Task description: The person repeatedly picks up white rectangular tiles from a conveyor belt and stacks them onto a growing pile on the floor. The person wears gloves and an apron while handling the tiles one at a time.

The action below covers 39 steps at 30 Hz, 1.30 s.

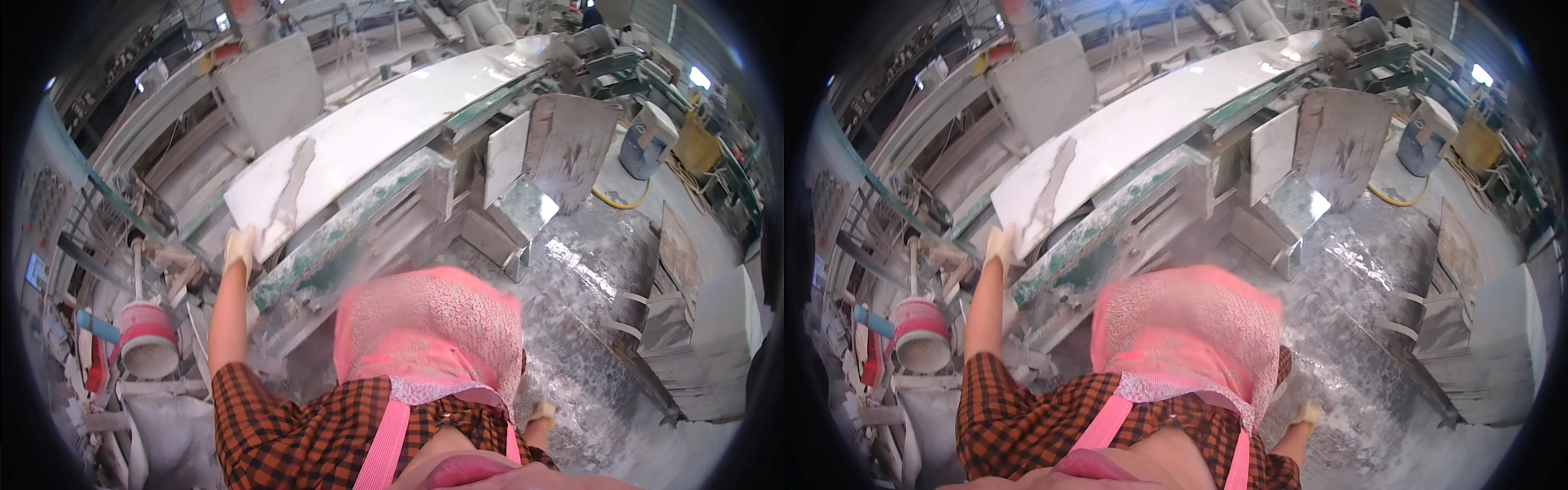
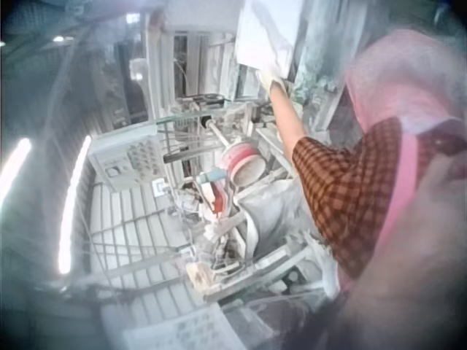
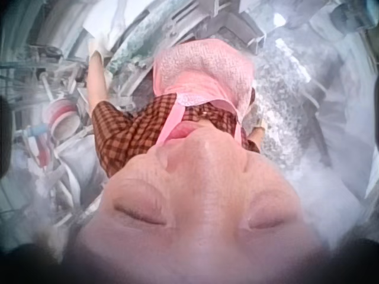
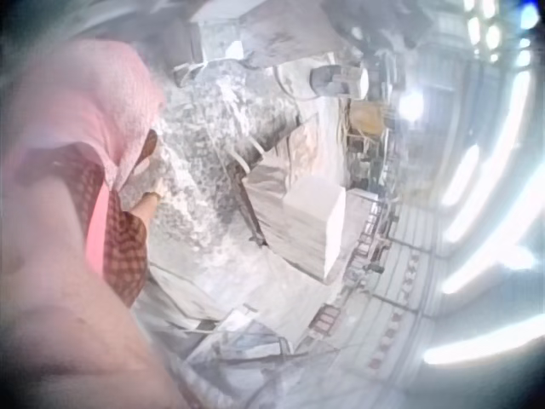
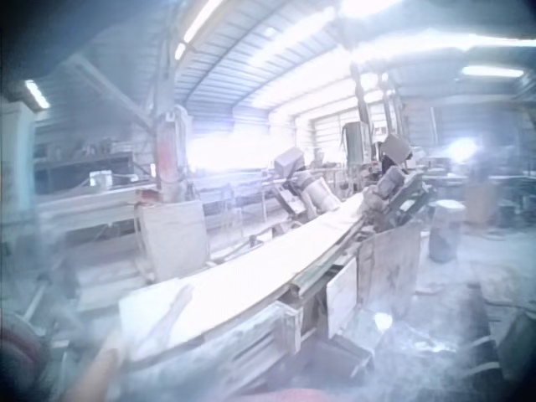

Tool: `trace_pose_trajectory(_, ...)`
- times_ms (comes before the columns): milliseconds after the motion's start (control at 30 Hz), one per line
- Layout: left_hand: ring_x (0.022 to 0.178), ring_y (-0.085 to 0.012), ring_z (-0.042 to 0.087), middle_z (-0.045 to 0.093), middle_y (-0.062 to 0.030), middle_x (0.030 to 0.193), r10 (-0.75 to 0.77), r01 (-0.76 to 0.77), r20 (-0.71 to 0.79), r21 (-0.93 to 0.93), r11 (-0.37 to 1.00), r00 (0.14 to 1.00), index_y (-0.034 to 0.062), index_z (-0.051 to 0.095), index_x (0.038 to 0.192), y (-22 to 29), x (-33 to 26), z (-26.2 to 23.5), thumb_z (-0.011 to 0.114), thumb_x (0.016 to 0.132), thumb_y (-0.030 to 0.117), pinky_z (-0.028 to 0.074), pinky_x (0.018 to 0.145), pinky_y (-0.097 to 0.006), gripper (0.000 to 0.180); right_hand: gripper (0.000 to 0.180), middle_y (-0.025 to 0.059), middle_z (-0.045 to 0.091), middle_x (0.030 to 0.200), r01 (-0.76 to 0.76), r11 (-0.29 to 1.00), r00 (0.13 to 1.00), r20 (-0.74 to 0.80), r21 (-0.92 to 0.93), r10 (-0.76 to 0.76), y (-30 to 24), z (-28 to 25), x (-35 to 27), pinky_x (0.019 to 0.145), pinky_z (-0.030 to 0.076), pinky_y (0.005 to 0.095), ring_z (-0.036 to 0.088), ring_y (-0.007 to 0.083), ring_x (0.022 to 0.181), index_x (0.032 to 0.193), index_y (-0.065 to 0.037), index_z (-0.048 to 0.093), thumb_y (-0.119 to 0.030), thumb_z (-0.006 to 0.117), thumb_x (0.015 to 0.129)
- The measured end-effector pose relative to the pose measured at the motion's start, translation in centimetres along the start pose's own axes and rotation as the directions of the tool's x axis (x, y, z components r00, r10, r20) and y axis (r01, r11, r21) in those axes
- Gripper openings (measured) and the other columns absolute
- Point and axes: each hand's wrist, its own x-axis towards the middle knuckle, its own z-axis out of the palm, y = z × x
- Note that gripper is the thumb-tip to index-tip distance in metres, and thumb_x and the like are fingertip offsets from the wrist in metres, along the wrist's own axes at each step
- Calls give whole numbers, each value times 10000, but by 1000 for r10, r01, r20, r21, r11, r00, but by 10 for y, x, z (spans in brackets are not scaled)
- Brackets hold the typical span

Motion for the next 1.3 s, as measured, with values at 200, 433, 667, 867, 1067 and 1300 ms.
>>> trace_pose_trajectory(200, 1097, -420, 579, 606, -330, 1133, -110, 101, -102, -93, 991, 989, -138, 607, 1084, -26, 34, 44, 478, 878, 467, 438, 941, -425, 652, 298, 121, 625, 986, 465, 317, 743, -559, 827, 368, -53, -190, 51, 809, 514, 374, 618, 242, 858, 1096, -29, 617, -275, 557, 940)
trace_pose_trajectory(433, 1168, -322, 546, 494, -251, 1327, -256, 268, 82, -359, 894, 963, -108, 423, 1277, 19, -6, 24, 448, 934, 441, 468, 922, -398, 648, 360, 65, 612, 805, 533, -175, 802, -560, 828, -209, -310, -439, 63, 704, 514, 264, 583, 111, 700, 1205, -39, 633, -291, 493, 988)
trace_pose_trajectory(667, 1070, -214, 578, 507, -112, 1286, -413, 413, 104, -452, 790, 905, 93, 447, 1344, 52, -3, 28, 424, 975, 483, 555, 742, -416, 537, 538, 196, 645, 1143, 469, 9, 517, -266, 883, -813, -583, -538, 24, 931, 528, 334, 638, 242, 1066, 1278, 31, 539, -411, 479, 978)
trace_pose_trajectory(867, 1172, -291, 533, 571, -182, 1279, -536, 463, -4, -501, 731, 844, -33, 530, 1290, -10, 7, 44, 458, 984, 434, 383, 1009, -364, 562, 575, 88, 639, 1070, 369, 406, 444, 226, 836, -867, -717, -534, -7, 820, 483, 274, 598, 157, 947, 1288, 36, 531, -428, 533, 949)
trace_pose_trajectory(1067, 1025, -255, 604, 623, -192, 1158, -577, 521, -9, -417, 745, 817, -70, 584, 1193, -14, 10, 23, 518, 947, 414, 452, 908, -351, 547, 526, 91, 665, 1030, 366, 511, 613, 212, 778, -761, -744, -528, -7, 796, 483, 279, 605, 153, 898, 1217, 44, 592, -396, 577, 930)
trace_pose_trajectory(1300, 993, -201, 629, 674, -158, 1060, -447, 443, -12, -118, 889, 894, -15, 651, 1094, 79, 36, 39, 567, 905, 370, 470, 881, -338, 436, 568, 116, 677, 1018, 492, 500, 652, 80, 712, -754, -713, -586, 75, 784, 505, 286, 630, 180, 860, 1228, 42, 601, -427, 611, 908)
